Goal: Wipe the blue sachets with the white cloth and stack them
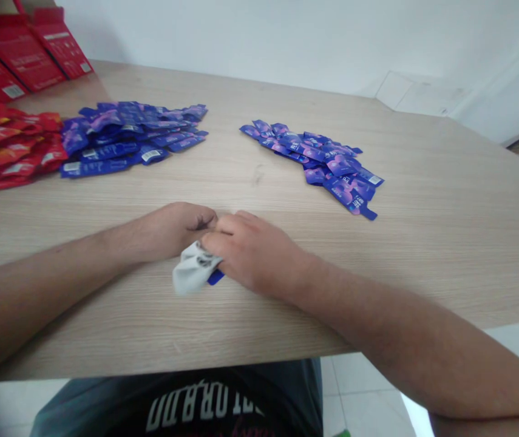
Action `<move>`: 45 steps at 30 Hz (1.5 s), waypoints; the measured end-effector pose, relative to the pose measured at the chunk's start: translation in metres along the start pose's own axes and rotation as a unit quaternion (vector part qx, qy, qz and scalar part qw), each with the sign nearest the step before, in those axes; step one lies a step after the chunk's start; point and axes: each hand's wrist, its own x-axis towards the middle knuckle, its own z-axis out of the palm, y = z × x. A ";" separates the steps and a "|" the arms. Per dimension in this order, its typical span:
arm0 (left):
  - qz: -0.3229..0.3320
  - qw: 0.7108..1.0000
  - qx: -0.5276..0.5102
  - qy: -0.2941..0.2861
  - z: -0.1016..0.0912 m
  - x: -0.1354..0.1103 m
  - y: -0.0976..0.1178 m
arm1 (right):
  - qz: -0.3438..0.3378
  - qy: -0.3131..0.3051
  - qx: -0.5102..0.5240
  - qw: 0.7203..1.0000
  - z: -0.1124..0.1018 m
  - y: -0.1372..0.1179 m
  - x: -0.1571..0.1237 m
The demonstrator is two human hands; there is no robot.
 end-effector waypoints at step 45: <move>-0.008 1.000 0.013 -0.002 0.001 0.000 0.000 | 0.002 -0.024 0.000 1.000 -0.003 0.003 0.000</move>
